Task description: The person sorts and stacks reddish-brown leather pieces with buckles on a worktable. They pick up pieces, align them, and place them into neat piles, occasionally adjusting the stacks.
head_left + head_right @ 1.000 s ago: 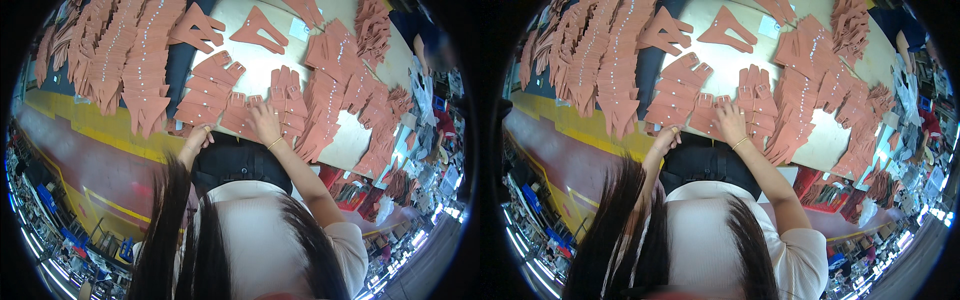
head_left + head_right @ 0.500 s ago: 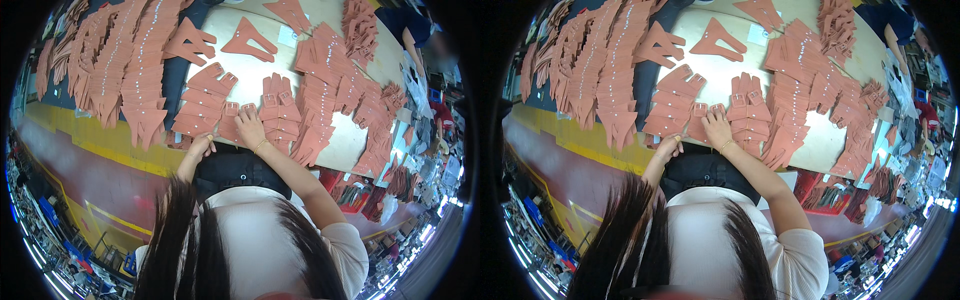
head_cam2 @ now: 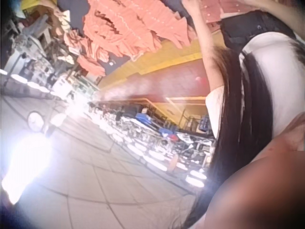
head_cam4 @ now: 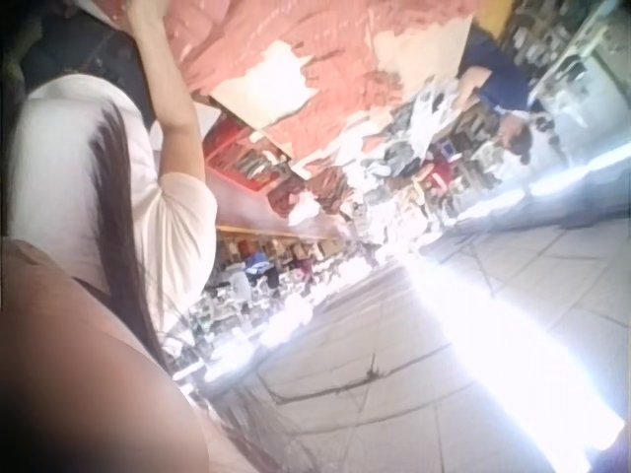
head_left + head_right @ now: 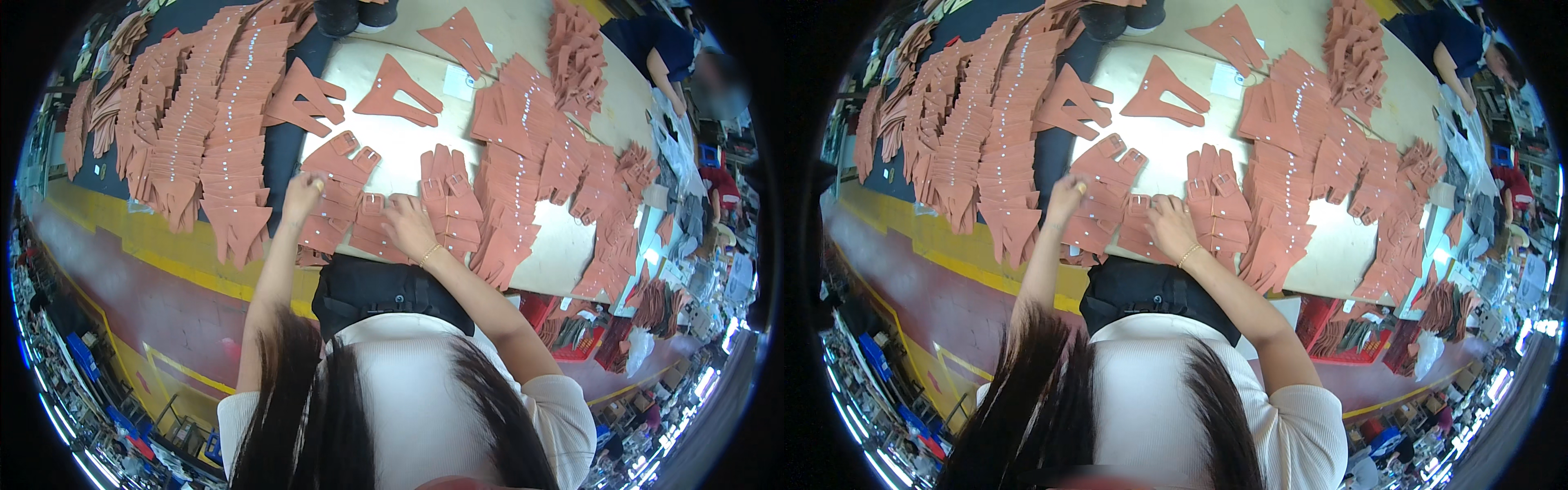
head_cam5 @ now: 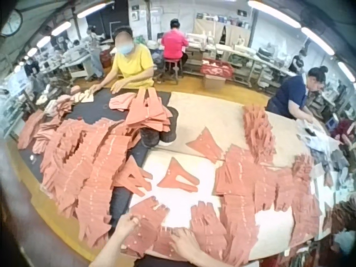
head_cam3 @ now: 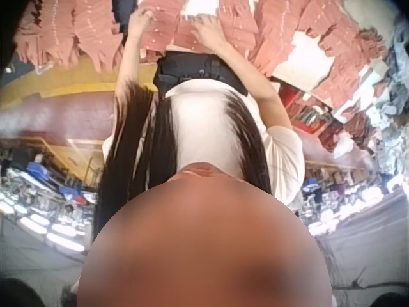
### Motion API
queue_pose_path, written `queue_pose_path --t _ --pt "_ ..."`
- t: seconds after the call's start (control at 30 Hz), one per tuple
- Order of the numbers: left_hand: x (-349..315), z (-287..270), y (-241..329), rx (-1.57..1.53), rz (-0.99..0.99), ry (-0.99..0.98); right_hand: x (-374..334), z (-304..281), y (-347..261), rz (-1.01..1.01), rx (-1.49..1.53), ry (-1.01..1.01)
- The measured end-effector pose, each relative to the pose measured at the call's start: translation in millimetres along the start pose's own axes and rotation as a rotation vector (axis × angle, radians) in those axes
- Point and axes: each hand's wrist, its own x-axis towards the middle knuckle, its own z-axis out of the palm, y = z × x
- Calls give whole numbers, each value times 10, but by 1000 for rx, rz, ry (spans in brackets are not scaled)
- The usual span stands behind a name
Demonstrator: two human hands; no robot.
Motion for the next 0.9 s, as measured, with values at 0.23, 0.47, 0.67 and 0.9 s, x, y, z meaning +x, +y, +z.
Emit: queue_pose_path --t 0.23,0.47,0.67,0.9 --pt "1168 -426 616 634 515 465 96 -211 137 26 147 15" --pt "1851 -379 852 1025 49 436 235 -370 256 42 224 34" --pt "2012 -320 923 961 -151 449 376 -444 397 85 293 49" --pt "1861 -320 856 1102 -74 405 492 -446 513 62 323 56"
